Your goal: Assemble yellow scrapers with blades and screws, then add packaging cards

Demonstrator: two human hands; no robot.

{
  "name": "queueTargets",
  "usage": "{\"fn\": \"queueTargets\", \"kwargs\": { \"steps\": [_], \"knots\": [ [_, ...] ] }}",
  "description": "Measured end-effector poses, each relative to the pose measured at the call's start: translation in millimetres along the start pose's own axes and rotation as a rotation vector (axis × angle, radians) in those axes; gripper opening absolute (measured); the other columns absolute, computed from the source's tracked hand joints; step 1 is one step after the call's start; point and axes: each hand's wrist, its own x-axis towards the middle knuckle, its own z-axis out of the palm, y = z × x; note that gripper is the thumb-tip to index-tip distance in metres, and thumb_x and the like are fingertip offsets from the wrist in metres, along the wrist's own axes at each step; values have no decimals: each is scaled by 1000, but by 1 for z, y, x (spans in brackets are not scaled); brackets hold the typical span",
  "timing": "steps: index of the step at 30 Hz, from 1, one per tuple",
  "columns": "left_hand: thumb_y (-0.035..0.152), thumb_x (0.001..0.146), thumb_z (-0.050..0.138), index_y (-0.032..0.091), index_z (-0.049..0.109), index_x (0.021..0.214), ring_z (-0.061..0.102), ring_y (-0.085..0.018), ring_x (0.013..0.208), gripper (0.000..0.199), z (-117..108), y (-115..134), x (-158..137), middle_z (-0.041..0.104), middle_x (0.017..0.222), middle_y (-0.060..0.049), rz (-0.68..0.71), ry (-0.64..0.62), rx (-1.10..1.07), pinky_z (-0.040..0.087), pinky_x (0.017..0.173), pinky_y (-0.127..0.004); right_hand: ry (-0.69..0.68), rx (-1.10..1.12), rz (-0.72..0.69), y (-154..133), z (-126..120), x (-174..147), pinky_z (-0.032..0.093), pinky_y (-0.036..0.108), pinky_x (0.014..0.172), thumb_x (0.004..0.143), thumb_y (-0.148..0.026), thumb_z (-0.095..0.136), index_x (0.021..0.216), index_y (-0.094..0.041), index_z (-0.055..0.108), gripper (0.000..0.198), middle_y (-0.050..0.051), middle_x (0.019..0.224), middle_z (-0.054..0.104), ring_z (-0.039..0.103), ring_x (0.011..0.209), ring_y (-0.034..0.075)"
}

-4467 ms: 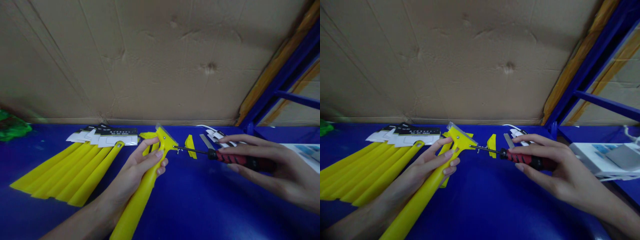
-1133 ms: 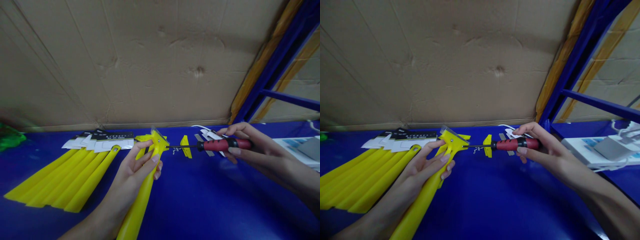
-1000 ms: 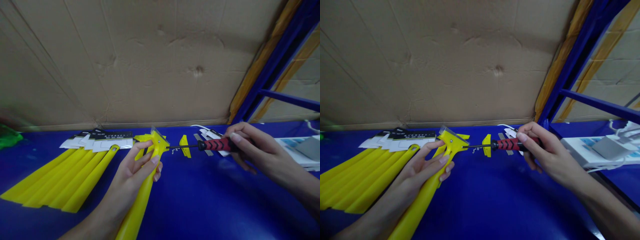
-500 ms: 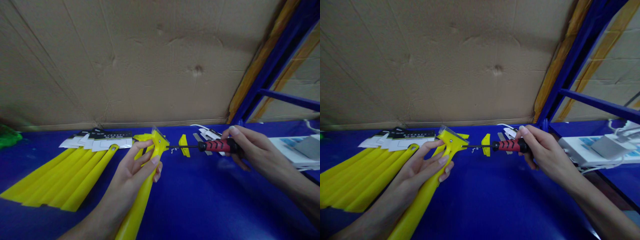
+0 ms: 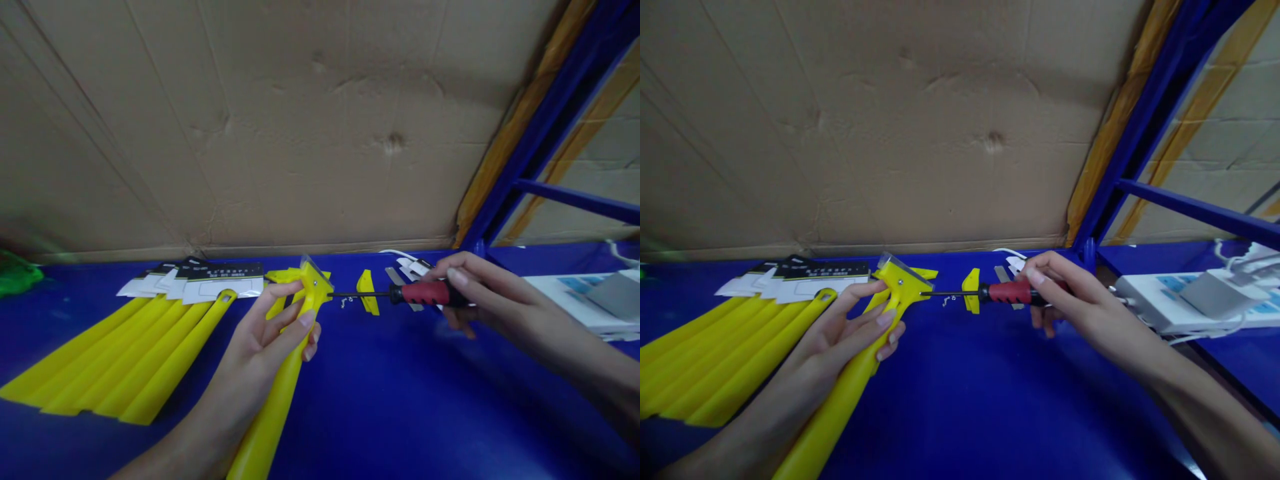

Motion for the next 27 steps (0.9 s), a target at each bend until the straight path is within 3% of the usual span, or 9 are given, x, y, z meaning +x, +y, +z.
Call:
{"fn": "queueTargets", "kwargs": {
  "steps": [3,5,8,11,14,17,22,27],
  "knots": [
    [31,81,83,24,54,113,57,-12,57,44,1,4,-1,70,68,2,14,15,15,37,58,-25,-19,13,-85,-2,-3,-2,55,22,64,88,-47,79,109,-26,68,33,1,84,75,71,74,16],
    [31,82,81,25,53,113,57,-12,58,42,1,6,-1,70,68,2,21,6,28,39,59,-26,-18,16,-100,-4,-2,-2,53,21,58,89,-49,77,103,-24,69,30,0,75,72,68,65,14],
    [33,84,81,25,53,114,57,-12,58,42,-1,5,-1,69,67,3,39,-36,50,39,60,-25,-4,51,-16,-6,4,2,42,20,37,94,-62,64,99,-22,65,40,-4,55,61,54,40,11],
    [34,84,80,25,53,115,57,-11,58,42,-1,3,-1,68,65,4,38,-69,48,38,59,-24,14,56,60,-6,6,4,38,21,33,94,-69,58,91,-22,62,47,-4,53,58,51,36,12],
    [32,84,80,24,53,115,57,-10,58,42,0,4,-2,68,66,4,3,-38,21,37,59,-23,-24,-13,-2,-5,2,2,49,22,47,88,-57,73,99,-22,66,38,0,69,69,61,53,14],
    [32,83,81,24,54,114,56,-9,57,42,1,5,-2,69,67,4,-6,-34,2,36,58,-23,-22,-92,-109,-5,-3,-2,51,23,56,82,-43,83,102,-24,72,30,5,96,76,67,71,15],
    [33,81,83,22,54,114,55,-9,54,46,0,3,1,68,64,4,5,-62,-17,35,56,-23,10,-58,-79,-10,0,-3,46,22,46,83,-43,80,99,-21,72,29,-1,65,67,59,51,13],
    [35,85,80,23,53,115,56,-9,56,42,-4,0,2,67,65,4,1,-82,18,37,58,-23,22,18,-7,-15,7,-2,39,20,38,81,-48,81,99,-21,70,35,-4,50,60,53,41,12]
  ]
}}
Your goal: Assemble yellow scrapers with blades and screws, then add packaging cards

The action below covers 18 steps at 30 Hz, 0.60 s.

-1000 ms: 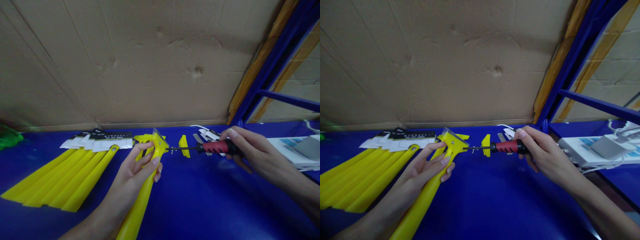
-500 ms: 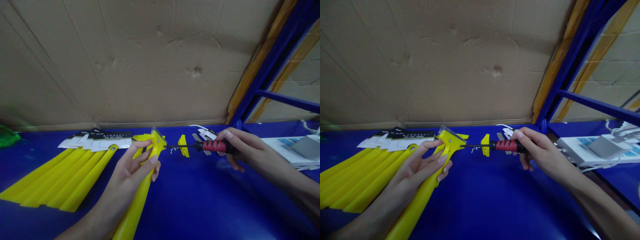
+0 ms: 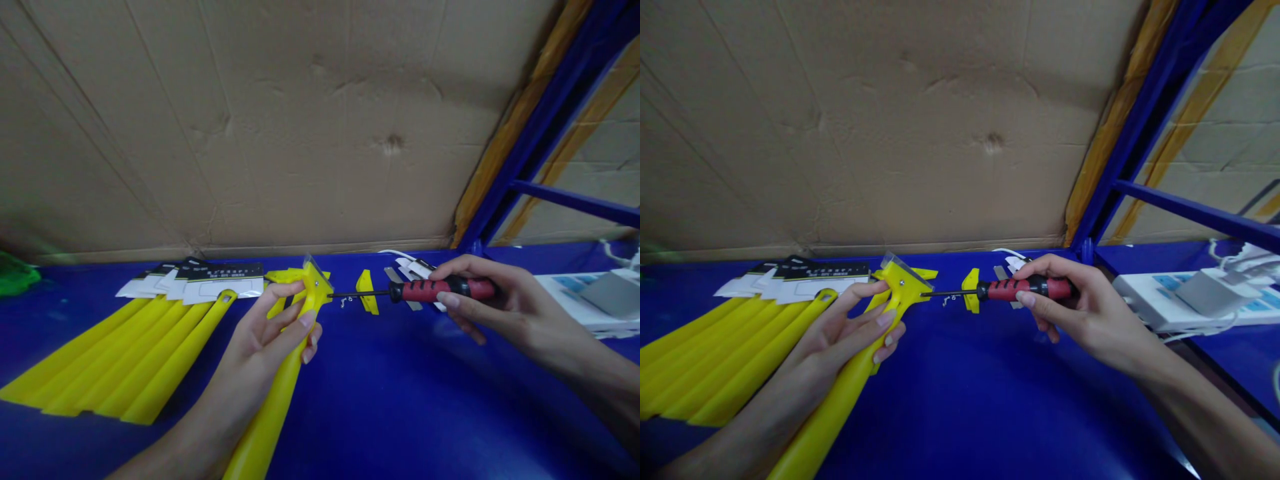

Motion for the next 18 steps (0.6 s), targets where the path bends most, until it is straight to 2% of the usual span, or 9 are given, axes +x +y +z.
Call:
{"fn": "queueTargets", "kwargs": {
  "steps": [4,7,10,13,18],
  "knots": [
    [37,84,82,24,53,116,56,-10,56,45,0,4,-1,68,65,3,-1,4,-5,37,58,-23,41,132,129,1,4,1,35,20,35,83,-55,78,91,-22,71,35,-3,51,60,49,39,11],
    [36,84,81,25,53,116,55,-10,55,44,4,9,-2,68,65,3,-31,19,-57,35,57,-23,128,242,182,3,0,2,38,21,39,82,-50,81,81,-21,72,30,0,60,63,52,44,11],
    [35,82,83,24,52,120,54,-10,55,50,6,11,-3,69,66,1,-110,15,-107,32,55,-23,194,287,153,4,-7,3,40,22,42,75,-44,87,80,-21,76,26,1,60,64,53,47,13],
    [33,79,86,22,51,122,56,-11,58,56,6,9,-3,69,67,0,-164,22,-134,36,59,-24,252,314,98,5,-12,4,39,23,43,70,-42,90,77,-22,78,25,2,62,66,54,50,13],
    [31,78,86,22,49,117,55,-9,57,54,6,8,-1,67,67,2,-183,-6,-177,36,60,-24,222,242,-23,7,-9,2,41,25,51,75,-42,89,83,-26,80,21,2,66,71,57,53,13]
  ]
}}
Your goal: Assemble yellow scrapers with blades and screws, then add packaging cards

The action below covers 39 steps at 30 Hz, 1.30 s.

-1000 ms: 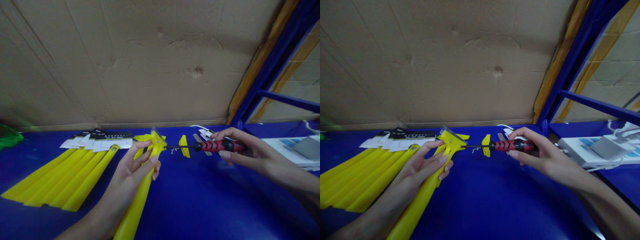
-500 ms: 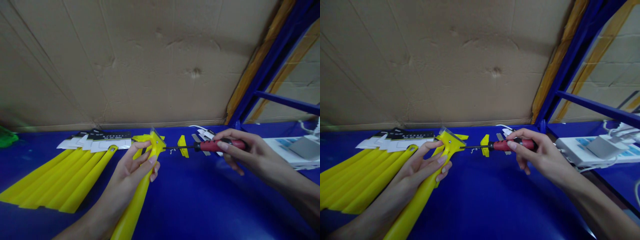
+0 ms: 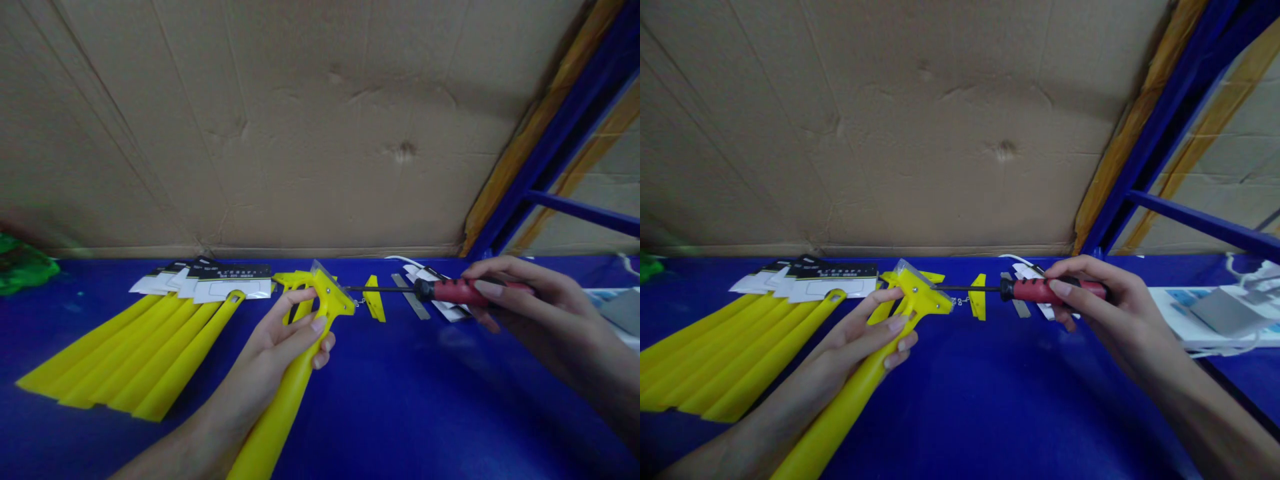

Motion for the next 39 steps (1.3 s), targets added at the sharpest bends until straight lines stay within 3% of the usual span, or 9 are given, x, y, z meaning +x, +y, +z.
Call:
{"fn": "queueTargets", "kwargs": {
  "steps": [6,11,21,39],
  "knots": [
    [31,77,87,23,50,117,56,-10,58,54,0,-1,0,67,67,2,-5,-8,-6,39,62,-25,24,-79,-64,2,4,-3,44,26,59,74,-44,90,87,-28,80,23,1,69,72,61,62,16],
    [33,76,88,22,52,117,55,-10,56,55,0,-3,0,67,67,1,-3,-15,-14,37,59,-24,47,-76,-78,4,4,-3,45,27,58,70,-45,92,87,-29,81,25,2,72,72,61,63,17],
    [35,79,85,23,51,115,56,-11,52,51,-6,-15,6,69,65,0,32,-87,-40,33,56,-25,6,-88,-65,5,3,-4,46,27,59,74,-43,90,91,-28,80,25,2,74,73,62,64,17],
    [29,77,88,24,49,119,57,-11,55,57,-6,-4,3,66,70,0,-86,-75,-93,33,56,-23,30,-49,-82,1,6,-5,46,30,59,73,-41,89,88,-26,79,23,1,70,71,62,63,18]
  ]
}}
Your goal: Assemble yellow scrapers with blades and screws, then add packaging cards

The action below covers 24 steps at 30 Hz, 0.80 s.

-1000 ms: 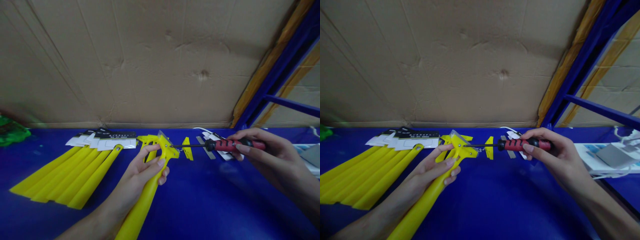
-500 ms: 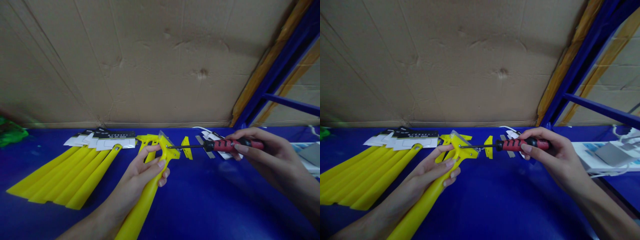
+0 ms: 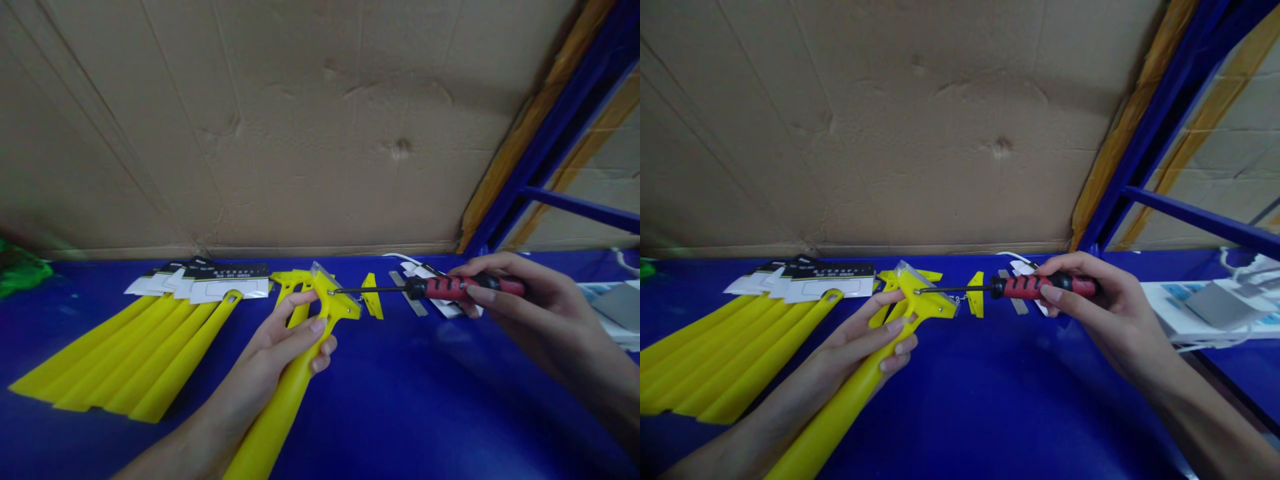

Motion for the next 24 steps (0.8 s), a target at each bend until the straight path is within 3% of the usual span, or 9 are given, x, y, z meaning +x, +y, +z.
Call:
{"fn": "queueTargets", "kwargs": {
  "steps": [6,15,24],
  "knots": [
    [24,79,86,25,44,125,57,-9,53,62,-1,-1,2,65,67,1,-40,-30,-65,36,57,-20,-12,3,-1,1,1,0,46,27,60,76,-40,89,90,-27,79,22,1,71,72,63,65,17],
    [12,76,86,24,53,117,56,-7,60,54,4,-1,1,66,88,-1,-53,12,-231,36,52,-16,-30,-37,17,6,-4,-1,52,24,62,76,-42,90,96,-30,80,26,2,86,77,68,69,16],
    [-4,83,72,18,53,116,60,-6,56,43,15,6,-5,71,90,-7,-57,24,-358,41,50,-13,-31,-68,-64,8,-3,2,52,17,62,76,-43,89,94,-34,81,22,0,78,76,68,66,13]
  ]
}}
